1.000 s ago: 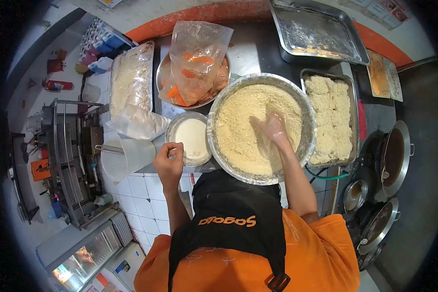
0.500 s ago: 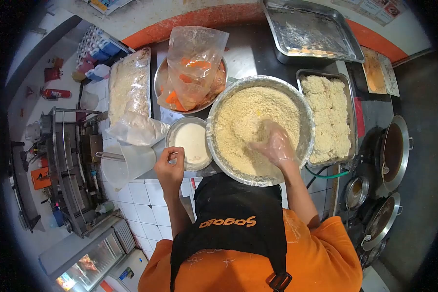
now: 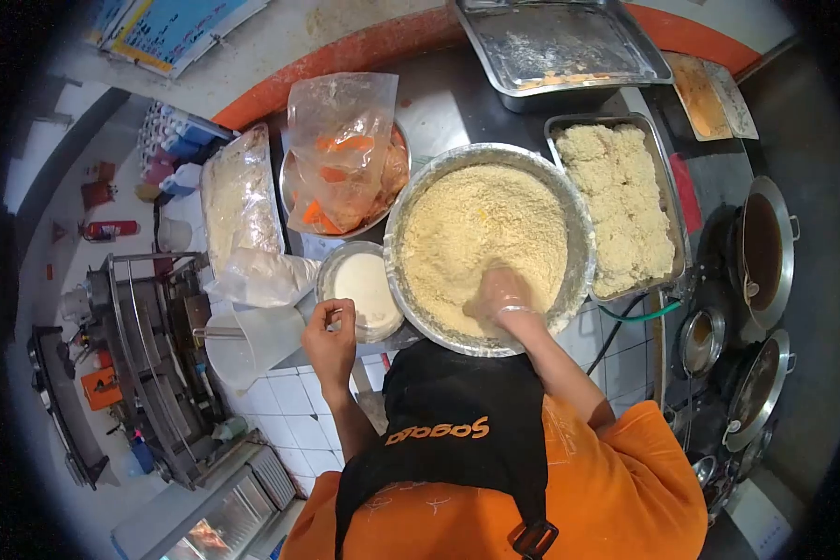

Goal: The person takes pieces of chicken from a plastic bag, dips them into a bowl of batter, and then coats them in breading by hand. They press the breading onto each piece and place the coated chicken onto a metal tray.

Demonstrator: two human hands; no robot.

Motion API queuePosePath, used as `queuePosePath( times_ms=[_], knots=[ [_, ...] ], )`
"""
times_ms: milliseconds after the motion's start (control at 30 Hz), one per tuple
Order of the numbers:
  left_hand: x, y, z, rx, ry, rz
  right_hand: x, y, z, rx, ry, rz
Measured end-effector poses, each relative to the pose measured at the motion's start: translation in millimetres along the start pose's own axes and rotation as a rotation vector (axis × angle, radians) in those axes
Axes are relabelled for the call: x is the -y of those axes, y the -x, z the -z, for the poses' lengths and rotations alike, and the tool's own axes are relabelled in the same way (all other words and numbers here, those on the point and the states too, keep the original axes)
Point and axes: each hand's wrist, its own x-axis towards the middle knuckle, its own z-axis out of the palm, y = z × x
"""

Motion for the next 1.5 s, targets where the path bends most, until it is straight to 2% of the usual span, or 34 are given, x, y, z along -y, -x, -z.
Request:
queuePosePath(
  times_ms=[100,133,200,233,267,367,400,467,500,533,600,633,667,733,833,900,933,1000,1033,1100,1133,1200,1233,1267,1333,1400,1467,1500],
  knots=[
    [-2.3,1.1,0.0,0.028,-0.029,0.019,-52.4,-37.7,-55.3,-0.076,-0.133,0.218],
    [-4.5,1.9,0.0,0.032,-0.030,0.013,-34.3,-30.9,-24.1,-0.080,-0.136,0.214],
    [-8.1,4.5,2.1,0.001,-0.054,0.016,-2.6,-9.1,40.1,-0.174,-0.444,0.230],
    [-6.4,5.0,2.5,0.001,-0.058,0.008,1.0,-7.6,48.7,-0.209,-0.416,0.313],
    [-2.9,5.8,2.0,-0.010,-0.046,0.008,2.0,-10.3,38.8,-0.215,-0.423,0.309],
    [4.5,3.1,0.1,-0.010,-0.027,-0.043,2.8,-28.0,-14.7,-0.341,0.248,0.593],
    [6.7,2.9,0.2,-0.011,-0.018,-0.075,-0.8,-30.6,-14.6,-0.348,0.244,0.583],
    [10.8,0.5,0.8,-0.029,-0.006,-0.089,-11.8,-47.3,-7.4,-0.204,0.230,0.422],
    [13.1,2.5,3.4,-0.041,0.001,-0.097,-20.6,-56.5,-12.0,-0.233,0.057,0.396],
    [16.1,1.9,4.1,-0.032,0.000,-0.107,-19.0,-60.9,10.4,-0.240,0.053,0.385],
    [18.8,-1.9,3.2,-0.030,-0.025,-0.098,-13.8,-58.0,69.0,0.225,-0.190,0.073],
    [17.2,-2.6,4.1,-0.016,-0.018,-0.116,-16.9,-51.2,70.7,0.005,-0.327,0.061],
    [15.3,-1.5,3.8,-0.033,-0.021,-0.103,-22.0,-53.3,57.6,-0.018,-0.327,0.047],
    [16.5,1.6,4.0,-0.027,-0.023,-0.101,-28.8,-67.0,11.3,-0.207,-0.079,0.012],
    [21.5,-0.5,2.4,-0.030,-0.028,-0.099,-23.6,-66.9,7.5,-0.132,-0.133,0.043],
    [18.4,0.7,3.0,-0.016,-0.011,-0.100,-25.4,-65.9,10.2,-0.056,-0.428,0.088],
    [15.3,2.0,3.0,-0.014,0.004,-0.083,-28.7,-64.6,9.2,-0.070,-0.431,0.081],
    [11.0,2.3,2.4,-0.008,0.007,-0.106,-31.2,-59.4,13.4,-0.139,-0.719,0.151],
    [9.7,2.4,2.0,-0.011,0.012,-0.102,-32.4,-55.6,22.0,-0.146,-0.720,0.149],
    [9.5,3.2,2.7,-0.015,0.013,-0.098,-35.1,-46.2,40.2,-0.020,-1.135,0.176],
    [9.5,3.3,2.3,-0.021,0.003,-0.103,-42.7,-50.4,39.3,-0.023,-1.136,0.177],
    [8.7,4.3,2.1,-0.026,-0.006,-0.112,-59.4,-60.9,34.2,-0.121,-1.288,0.019],
    [7.2,5.7,2.6,-0.026,-0.014,-0.123,-45.6,-36.2,72.4,-0.170,-1.369,-0.067],
    [6.3,6.8,3.0,-0.029,-0.021,-0.135,-50.2,-33.2,88.0,-0.174,-1.368,-0.063],
    [7.2,8.0,4.6,-0.033,-0.038,-0.137,-75.9,-38.4,121.4,-0.038,-1.486,0.008],
    [8.7,9.2,7.3,-0.043,-0.054,-0.138,-90.4,-35.8,157.0,-0.142,-1.548,0.003],
    [10.6,10.0,10.0,-0.050,-0.028,-0.136,-128.8,-64.3,166.1,-0.413,-1.447,-0.071],
    [12.9,10.4,12.7,-0.059,-0.025,-0.138,-158.7,-84.1,168.9,-0.411,-1.447,-0.061]
  ],
)
